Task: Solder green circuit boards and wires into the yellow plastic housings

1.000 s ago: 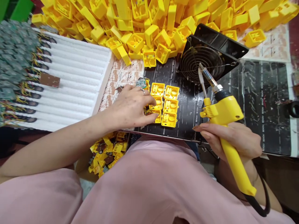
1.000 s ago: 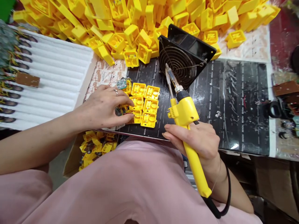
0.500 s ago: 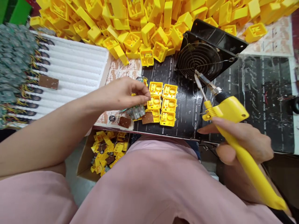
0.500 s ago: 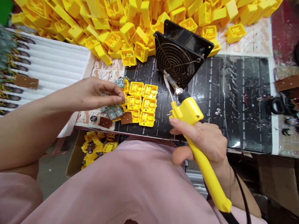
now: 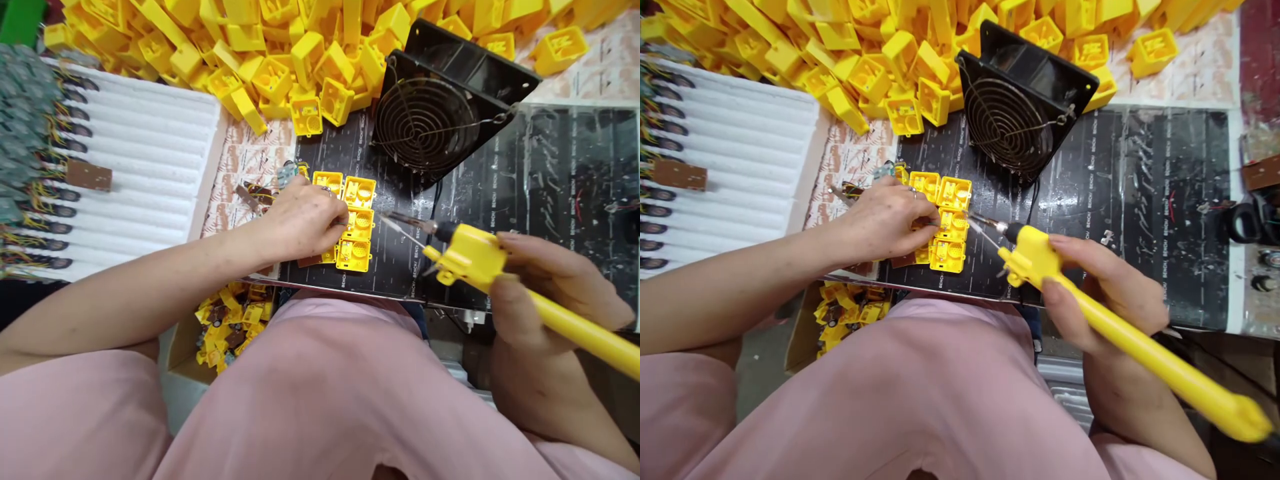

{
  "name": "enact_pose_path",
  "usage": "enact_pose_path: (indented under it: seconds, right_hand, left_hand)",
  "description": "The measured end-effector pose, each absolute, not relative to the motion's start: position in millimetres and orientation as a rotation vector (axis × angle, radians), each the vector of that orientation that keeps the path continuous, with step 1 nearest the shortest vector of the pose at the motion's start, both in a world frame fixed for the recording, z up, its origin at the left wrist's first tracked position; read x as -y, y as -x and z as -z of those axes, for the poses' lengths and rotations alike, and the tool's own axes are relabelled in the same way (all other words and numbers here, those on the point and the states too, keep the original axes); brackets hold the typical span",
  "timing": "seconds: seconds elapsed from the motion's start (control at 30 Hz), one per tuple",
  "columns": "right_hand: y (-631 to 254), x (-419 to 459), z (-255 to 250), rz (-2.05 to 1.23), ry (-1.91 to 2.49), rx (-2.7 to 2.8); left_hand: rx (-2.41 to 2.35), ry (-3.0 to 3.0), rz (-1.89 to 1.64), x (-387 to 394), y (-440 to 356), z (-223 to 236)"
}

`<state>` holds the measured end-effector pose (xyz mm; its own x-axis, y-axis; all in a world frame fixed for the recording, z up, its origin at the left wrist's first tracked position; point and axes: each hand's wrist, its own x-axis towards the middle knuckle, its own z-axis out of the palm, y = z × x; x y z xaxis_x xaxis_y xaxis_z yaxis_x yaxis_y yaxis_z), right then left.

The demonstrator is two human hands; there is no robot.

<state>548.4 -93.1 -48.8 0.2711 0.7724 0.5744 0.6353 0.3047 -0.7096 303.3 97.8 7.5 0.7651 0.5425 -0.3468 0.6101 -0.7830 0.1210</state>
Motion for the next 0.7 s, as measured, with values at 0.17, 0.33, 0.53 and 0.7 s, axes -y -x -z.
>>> enact_pose_path:
  seconds: [0.17,0.33,0.53,0.7]
  right_hand:
    - [-531,83,16,-0.264,1.332,1.557]
    - [-541,67,15,-0.182,1.087,1.850]
    - [-546,70,19,-0.199,1.184,1.869]
    - [-544,81,20,-0.154,1.366,1.778]
  left_hand:
    - [-0.934,-2.678,0.555,-98,-315,-14]
    - [-0.870,-2.675,0.549,-104,-312,-12]
    - [-0.925,-2.611,0.519,-103,-306,-14]
    - [-0.952,-2.565,0.478,-103,-307,-12]
